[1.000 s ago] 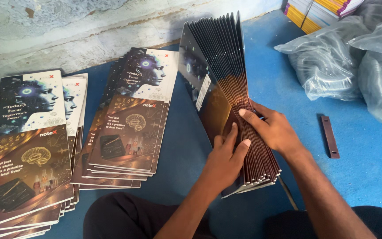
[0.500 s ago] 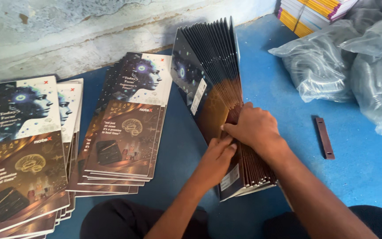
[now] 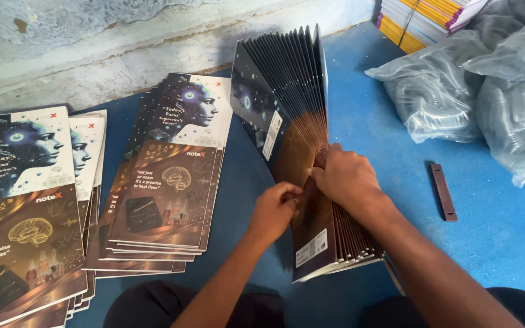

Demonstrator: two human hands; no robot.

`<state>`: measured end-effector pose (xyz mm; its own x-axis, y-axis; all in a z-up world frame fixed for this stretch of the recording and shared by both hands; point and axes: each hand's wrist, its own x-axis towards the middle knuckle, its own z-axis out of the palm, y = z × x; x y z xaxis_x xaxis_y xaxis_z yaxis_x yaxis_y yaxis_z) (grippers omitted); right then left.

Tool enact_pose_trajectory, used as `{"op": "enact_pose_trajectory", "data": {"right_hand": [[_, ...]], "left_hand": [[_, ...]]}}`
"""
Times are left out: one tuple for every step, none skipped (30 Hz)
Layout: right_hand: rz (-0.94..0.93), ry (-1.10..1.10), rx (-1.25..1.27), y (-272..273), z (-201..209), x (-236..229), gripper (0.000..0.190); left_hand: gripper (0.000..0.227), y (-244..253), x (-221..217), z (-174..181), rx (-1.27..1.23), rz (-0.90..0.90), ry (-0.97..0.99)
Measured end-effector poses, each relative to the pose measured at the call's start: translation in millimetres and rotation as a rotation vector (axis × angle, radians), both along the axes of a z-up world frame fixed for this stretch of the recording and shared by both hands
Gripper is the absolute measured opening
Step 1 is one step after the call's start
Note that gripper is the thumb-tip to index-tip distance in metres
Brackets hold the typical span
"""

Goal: The person sits on the floor and repeatedly picks up notebooks from a pile, placing them into a vertical stack held in the other hand. The person then aligns the stacked notebooks and moves the completed stack to the side.

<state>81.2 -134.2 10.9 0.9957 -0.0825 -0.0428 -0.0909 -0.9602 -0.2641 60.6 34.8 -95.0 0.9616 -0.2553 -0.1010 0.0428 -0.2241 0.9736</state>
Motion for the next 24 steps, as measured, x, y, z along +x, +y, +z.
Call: {"op": "enact_pose_trajectory", "data": {"right_hand": [[0.007, 0.013, 0.021, 0.0, -0.3, 0.9, 0.055], [0.013, 0.028, 0.039, -0.2, -0.2, 1.6, 0.053], [0.018, 0.042, 0.058, -0.9, 0.6, 1.8, 0.050], [0.039, 0.038, 0.056, -0.9, 2.0, 2.4, 0.050], [0.059, 0.034, 0.053, -0.7, 3.8, 2.5, 0.050], [0.078, 0.031, 0.050, -1.1, 5.8, 2.5, 0.049], [0.086, 0.050, 0.054, -0.5, 7.9, 3.1, 0.049], [0.094, 0.069, 0.058, 0.4, 10.2, 4.0, 0.049], [0.101, 0.088, 0.061, 0.2, 13.1, 5.1, 0.049], [0.131, 0.095, 0.044, -0.8, 16.4, 6.1, 0.048], [0.161, 0.102, 0.026, -2.2, 19.9, 7.4, 0.046], [0.192, 0.111, 0.008, -3.9, 23.2, 8.3, 0.045], [0.214, 0.136, -0.030, -6.1, 26.6, 8.9, 0.043], [0.234, 0.162, -0.069, -10.0, 30.3, 9.0, 0.041], [0.254, 0.188, -0.107, -13.9, 33.8, 8.8, 0.040], [0.285, 0.178, -0.119, -18.2, 37.3, 7.9, 0.037], [0.315, 0.169, -0.132, -22.9, 40.9, 6.6, 0.034], [0.346, 0.158, -0.143, -26.9, 44.0, 5.9, 0.031], [0.354, 0.183, -0.166, -31.8, 47.1, 5.0, 0.030], [0.365, 0.210, -0.188, -36.7, 49.8, 3.8, 0.029], [0.375, 0.236, -0.210, -40.5, 51.7, 3.4, 0.028], [0.402, 0.209, -0.215, -45.4, 53.6, 3.1, 0.029], [0.429, 0.181, -0.221, -51.1, 55.6, 2.6, 0.030], [0.454, 0.151, -0.224, -54.9, 56.8, 3.2, 0.031]], "left_hand": [[0.027, 1.7, 3.8, 1.1, 0.179, 0.027, -0.141], [0.030, 2.6, 9.5, 4.0, 0.243, 0.048, -0.262], [0.034, 3.5, 16.6, 8.9, 0.306, 0.069, -0.383], [0.040, 5.2, 24.7, 16.1, 0.372, 0.090, -0.509], [0.052, 6.3, 33.0, 24.9, 0.436, 0.094, -0.552], [0.065, 6.8, 42.3, 34.9, 0.501, 0.098, -0.594], [0.078, 7.2, 51.3, 45.6, 0.566, 0.101, -0.636], [0.085, 7.8, 58.7, 56.1, 0.666, 0.075, -0.682], [0.092, 8.6, 66.2, 66.4, 0.766, 0.049, -0.728], [0.100, 9.1, 74.8, 76.4, 0.868, 0.022, -0.772], [0.100, 8.7, 84.6, 85.7, 0.952, 0.000, -0.812], [0.101, 8.5, 93.8, 93.5, 1.035, -0.022, -0.849], [0.101, 8.7, 103.1, 100.0, 1.119, -0.044, -0.885], [0.103, 8.3, 112.7, 105.9, 1.162, -0.080, -0.921], [0.106, 8.1, 122.0, 111.0, 1.206, -0.116, -0.957], [0.108, 7.9, 129.5, 114.8, 1.247, -0.153, -0.992], [0.111, 8.1, 136.1, 117.9, 1.262, -0.209, -0.922], [0.113, 9.0, 142.2, 120.5, 1.277, -0.264, -0.851], [0.116, 9.8, 146.6, 121.9, 1.290, -0.318, -0.779], [0.116, 11.8, 148.8, 121.7, 1.268, -0.354, -0.755], [0.116, 13.7, 150.8, 121.3, 1.246, -0.390, -0.731], [0.116, 13.2, 152.3, 120.3, 1.221, -0.428, -0.710], [0.114, 12.0, 152.8, 118.6, 1.208, -0.430, -0.707], [0.111, 11.3, 154.0, 117.8, 1.200, -0.434, -0.706]]}}
